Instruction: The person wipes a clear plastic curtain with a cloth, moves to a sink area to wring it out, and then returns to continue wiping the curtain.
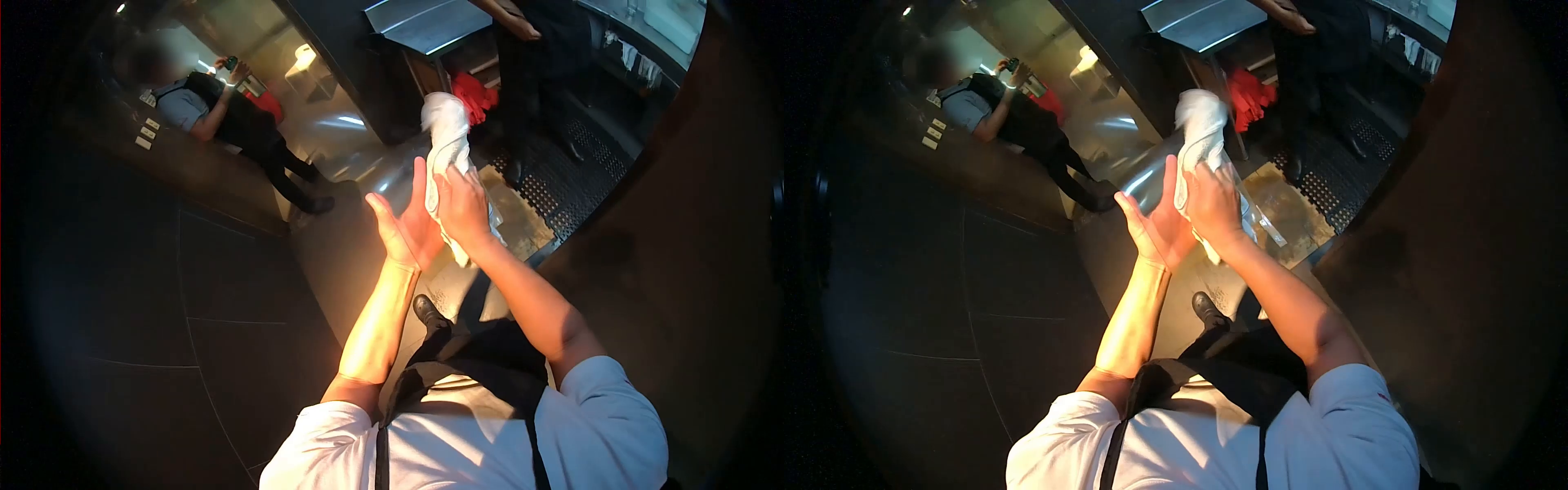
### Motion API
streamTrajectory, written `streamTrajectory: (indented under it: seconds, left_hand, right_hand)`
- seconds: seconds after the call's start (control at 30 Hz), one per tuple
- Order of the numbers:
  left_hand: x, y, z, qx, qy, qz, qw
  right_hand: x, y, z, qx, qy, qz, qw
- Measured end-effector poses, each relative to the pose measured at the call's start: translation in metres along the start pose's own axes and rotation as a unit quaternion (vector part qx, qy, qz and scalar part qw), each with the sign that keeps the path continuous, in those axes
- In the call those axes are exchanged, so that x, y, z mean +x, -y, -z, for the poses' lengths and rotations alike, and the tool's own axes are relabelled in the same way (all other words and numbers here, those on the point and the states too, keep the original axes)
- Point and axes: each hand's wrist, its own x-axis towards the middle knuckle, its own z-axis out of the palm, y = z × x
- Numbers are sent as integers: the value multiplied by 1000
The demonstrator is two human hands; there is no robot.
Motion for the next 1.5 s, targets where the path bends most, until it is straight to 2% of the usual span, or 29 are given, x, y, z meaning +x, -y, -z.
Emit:
streamTrajectory:
  seconds: [0.03, 0.07, 0.1, 0.13, 0.2, 0.27, 0.3, 0.33, 0.43, 0.53, 0.6, 0.67, 0.7, 0.73, 0.77, 0.8, 0.87, 0.9, 0.93, 1.0, 1.03, 1.07, 1.13, 1.2, 1.23, 1.37, 1.4, 1.47, 1.5]
  left_hand:
    - [3, -1, 14, -25, 4, 1, 1000]
    - [8, -6, 39, -52, 16, 2, 999]
    - [14, -7, 57, -75, -11, -34, 997]
    - [3, -9, 54, -99, 58, -27, 993]
    - [3, -1, 50, -119, 161, -16, 980]
    - [-7, 11, 72, -61, 90, -46, 993]
    - [1, 14, 75, -37, 56, -75, 995]
    - [6, 9, 70, 33, -38, -62, 997]
    - [14, 22, 61, 7, -58, -68, 996]
    - [4, 27, 76, 49, -16, -93, 994]
    - [4, 26, 82, 120, 59, -77, 988]
    - [-7, 13, 74, 118, 91, -55, 987]
    - [-14, 4, 69, 116, 99, -24, 988]
    - [-21, -5, 65, 115, 105, 5, 988]
    - [-26, -9, 63, 115, 111, 32, 987]
    - [-33, -13, 66, 91, 115, 47, 988]
    - [-48, -14, 73, 42, 122, 81, 988]
    - [-52, -12, 77, 3, 94, 114, 989]
    - [-58, -5, 97, 35, 77, 134, 987]
    - [-68, 10, 132, 189, -48, 217, 957]
    - [-72, 11, 142, 228, -63, 224, 946]
    - [-77, 8, 151, 267, -77, 230, 933]
    - [-81, 10, 165, 292, -81, 236, 923]
    - [-86, 13, 178, 264, -69, 234, 933]
    - [-87, 14, 165, 180, -100, 215, 955]
    - [-102, 32, 216, 150, -207, 116, 960]
    - [-108, 39, 222, 210, -323, 117, 915]
    - [-109, 45, 209, 320, -532, 113, 776]
    - [-100, 45, 211, 349, -507, 83, 783]
  right_hand:
    - [6, 9, 2, 28, 2, -39, 999]
    - [-17, 21, -13, 24, -4, 18, 1000]
    - [-42, 34, -13, 73, 71, 26, 994]
    - [-57, 43, -27, 150, -42, 129, 979]
    - [-50, 35, 2, 92, -42, 162, 982]
    - [-64, 3, -20, 129, 7, 48, 990]
    - [-50, -7, -25, 129, -18, 121, 984]
    - [-47, -5, -24, 131, -14, 109, 985]
    - [-49, -8, -18, 122, -23, 88, 988]
    - [-54, -22, -24, 80, -10, 13, 997]
    - [-43, -52, -21, 84, 16, -62, 994]
    - [-42, -104, -23, 67, 94, -150, 982]
    - [-52, -150, -35, 254, 89, -242, 932]
    - [-63, -181, -45, 431, 82, -322, 839]
    - [-62, -171, -23, 581, 86, -398, 705]
    - [-71, -195, -22, 651, 120, -418, 622]
    - [-56, -151, -6, 724, 190, -304, 589]
    - [-68, -192, -34, 735, 197, -303, 573]
    - [-65, -183, -30, 784, 209, -271, 519]
    - [-59, -147, -13, 867, 226, -203, 396]
    - [-62, -151, -15, 837, 192, -321, 400]
    - [-62, -156, -14, 742, 251, -442, 437]
    - [-54, -154, -26, 507, 362, -464, 630]
    - [-63, -138, -29, 416, 370, -501, 663]
    - [-70, -135, -31, 428, 362, -500, 660]
    - [-97, -122, -40, 518, 295, -484, 640]
    - [-102, -123, -41, 485, 310, -476, 665]
    - [-106, -124, -48, 420, 334, -452, 713]
    - [-105, -124, -52, 362, 339, -408, 766]
